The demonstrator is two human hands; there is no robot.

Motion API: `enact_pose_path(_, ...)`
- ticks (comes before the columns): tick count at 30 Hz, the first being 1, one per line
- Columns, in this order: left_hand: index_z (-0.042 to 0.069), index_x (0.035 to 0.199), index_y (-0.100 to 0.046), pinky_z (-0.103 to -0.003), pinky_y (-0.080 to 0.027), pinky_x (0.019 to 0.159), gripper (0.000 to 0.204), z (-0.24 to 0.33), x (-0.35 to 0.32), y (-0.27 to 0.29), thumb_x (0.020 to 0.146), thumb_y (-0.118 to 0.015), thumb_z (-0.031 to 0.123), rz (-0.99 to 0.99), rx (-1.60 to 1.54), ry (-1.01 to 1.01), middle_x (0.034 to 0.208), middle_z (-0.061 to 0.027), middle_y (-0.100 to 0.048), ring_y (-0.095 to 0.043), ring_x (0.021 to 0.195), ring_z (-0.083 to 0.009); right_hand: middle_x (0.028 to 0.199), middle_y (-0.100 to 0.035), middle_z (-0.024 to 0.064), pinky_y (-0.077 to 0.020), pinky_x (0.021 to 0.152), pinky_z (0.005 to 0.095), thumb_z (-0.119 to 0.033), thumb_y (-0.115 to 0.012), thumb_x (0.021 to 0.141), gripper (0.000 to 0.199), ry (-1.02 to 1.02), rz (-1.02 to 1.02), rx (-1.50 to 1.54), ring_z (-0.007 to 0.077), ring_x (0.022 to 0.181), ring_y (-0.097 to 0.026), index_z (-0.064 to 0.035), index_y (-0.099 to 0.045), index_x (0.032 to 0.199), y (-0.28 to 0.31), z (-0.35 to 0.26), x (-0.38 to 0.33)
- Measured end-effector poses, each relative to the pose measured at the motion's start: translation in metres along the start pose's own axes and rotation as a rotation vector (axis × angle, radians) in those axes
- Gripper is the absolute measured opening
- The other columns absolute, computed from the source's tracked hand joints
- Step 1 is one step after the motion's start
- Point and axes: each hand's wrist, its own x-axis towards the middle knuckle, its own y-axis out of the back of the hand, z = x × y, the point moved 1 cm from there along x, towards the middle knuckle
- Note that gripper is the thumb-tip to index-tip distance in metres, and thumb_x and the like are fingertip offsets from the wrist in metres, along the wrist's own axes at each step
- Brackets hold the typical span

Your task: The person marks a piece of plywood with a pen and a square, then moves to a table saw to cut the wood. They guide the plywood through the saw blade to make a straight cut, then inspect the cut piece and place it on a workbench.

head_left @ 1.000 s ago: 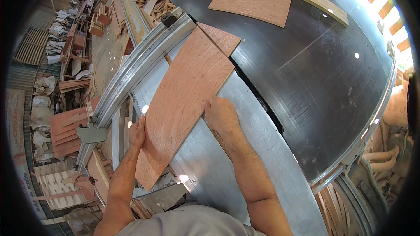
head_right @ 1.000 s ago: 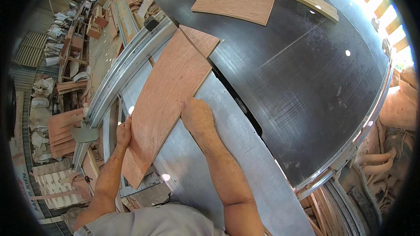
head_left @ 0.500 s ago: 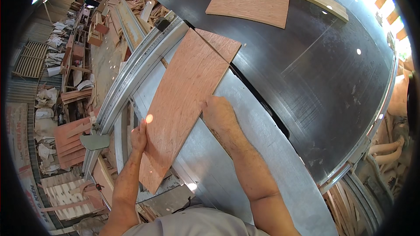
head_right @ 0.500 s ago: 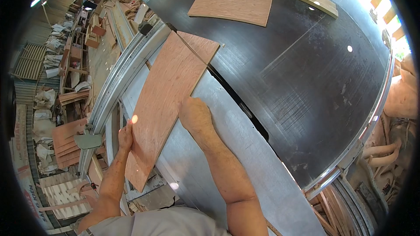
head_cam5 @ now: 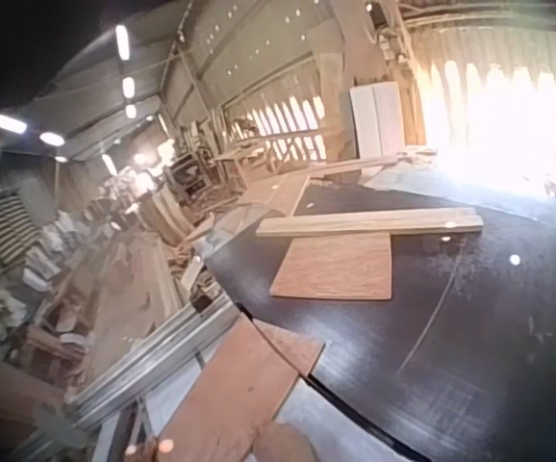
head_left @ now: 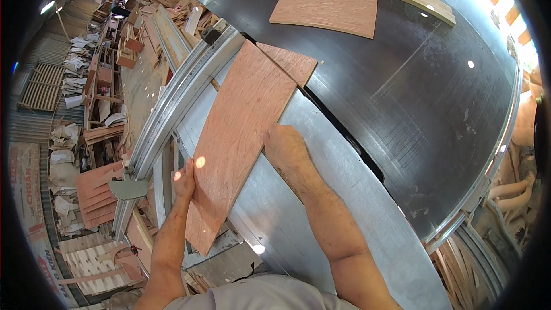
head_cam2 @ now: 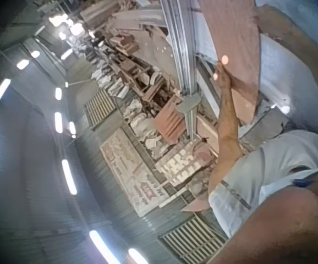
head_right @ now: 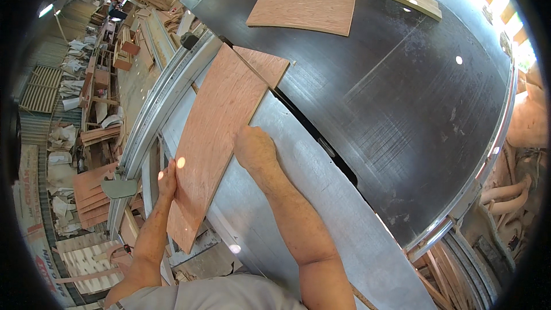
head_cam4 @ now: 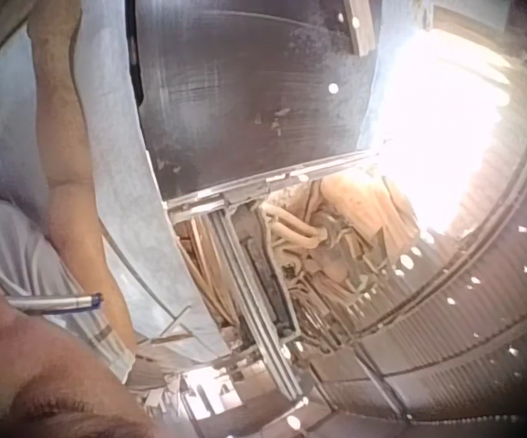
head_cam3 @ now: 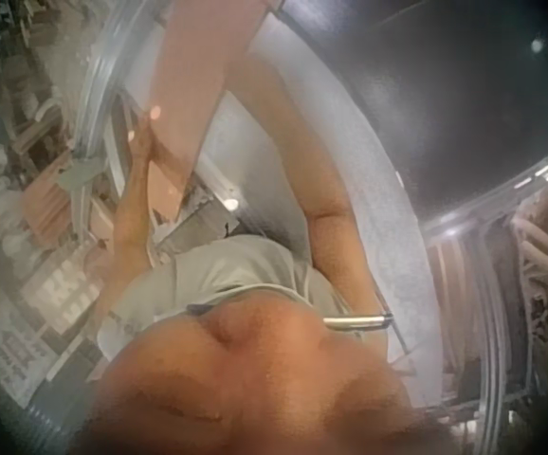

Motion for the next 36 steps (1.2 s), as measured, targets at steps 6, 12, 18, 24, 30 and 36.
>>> enact_pose_path(6, -0.01, 0.098, -0.068, -0.039, -0.049, 0.079, 0.082, 0.002, 0.001, 0.005, 0.092, -0.044, 0.068, -0.012, 0.083, -0.033, 0.087, -0.0261, -0.066, -0.064, 0.087, -0.031, 0.083, -0.067, 0.0262, -0.0542, 0.072, 0.047, -0.023, -0.059, 0.095, 0.03, 0.006, 0.019, -0.009, 0.0411, 0.079, -0.068, 0.0058, -0.064, 0.09, 0.0, -0.001, -0.004)
enact_pose_path(12, -0.011, 0.086, -0.066, -0.042, -0.047, 0.073, 0.081, 0.003, -0.003, 0.006, 0.092, -0.044, 0.067, 0.001, 0.072, -0.03, 0.079, -0.0272, -0.064, -0.064, 0.078, -0.0327, 0.082, -0.067, 0.026, -0.0535, 0.073, 0.0475, -0.025, -0.058, 0.095, 0.031, -0.015, 0.028, -0.031, 0.0414, 0.079, -0.067, 0.006, -0.064, 0.093, 0.004, -0.005, -0.013)
enact_pose_path(18, -0.011, 0.08, -0.065, -0.042, -0.046, 0.068, 0.081, 0.01, -0.014, 0.01, 0.092, -0.044, 0.067, 0.01, 0.043, -0.067, 0.068, -0.0238, -0.061, -0.061, 0.068, -0.0301, 0.082, -0.066, 0.0266, -0.0527, 0.073, 0.0482, -0.024, -0.058, 0.094, 0.031, -0.02, 0.023, -0.039, 0.0424, 0.079, -0.067, 0.0057, -0.063, 0.092, 0.01, -0.011, -0.024)
enact_pose_path(24, -0.01, 0.077, -0.065, -0.041, -0.046, 0.067, 0.08, 0.013, -0.032, 0.012, 0.092, -0.045, 0.066, 0.017, 0.029, -0.05, 0.068, -0.0237, -0.061, -0.06, 0.067, -0.0291, 0.081, -0.066, 0.0265, -0.0518, 0.072, 0.0492, -0.021, -0.059, 0.093, 0.027, -0.004, 0.06, -0.029, 0.0436, 0.078, -0.066, 0.0048, -0.063, 0.09, 0.007, -0.003, -0.038)
enact_pose_path(30, -0.01, 0.078, -0.065, -0.041, -0.046, 0.067, 0.078, 0.018, -0.056, 0.018, 0.091, -0.048, 0.065, 0.002, 0.025, -0.057, 0.069, -0.024, -0.062, -0.061, 0.068, -0.0295, 0.08, -0.066, 0.0271, -0.0517, 0.071, 0.0491, -0.022, -0.059, 0.093, 0.028, -0.009, 0.055, -0.018, 0.0445, 0.077, -0.065, 0.0056, -0.063, 0.089, 0.016, -0.005, -0.061)
enact_pose_path(36, -0.012, 0.083, -0.066, -0.04, -0.047, 0.069, 0.076, 0.024, -0.082, 0.015, 0.092, -0.05, 0.063, 0.033, -0.081, -0.019, 0.072, -0.0218, -0.065, -0.062, 0.07, -0.0271, 0.08, -0.066, 0.0271, -0.0519, 0.071, 0.0489, -0.023, -0.059, 0.093, 0.03, 0.002, 0.058, -0.019, 0.0443, 0.078, -0.065, 0.0057, -0.063, 0.088, 0.023, -0.001, -0.084)
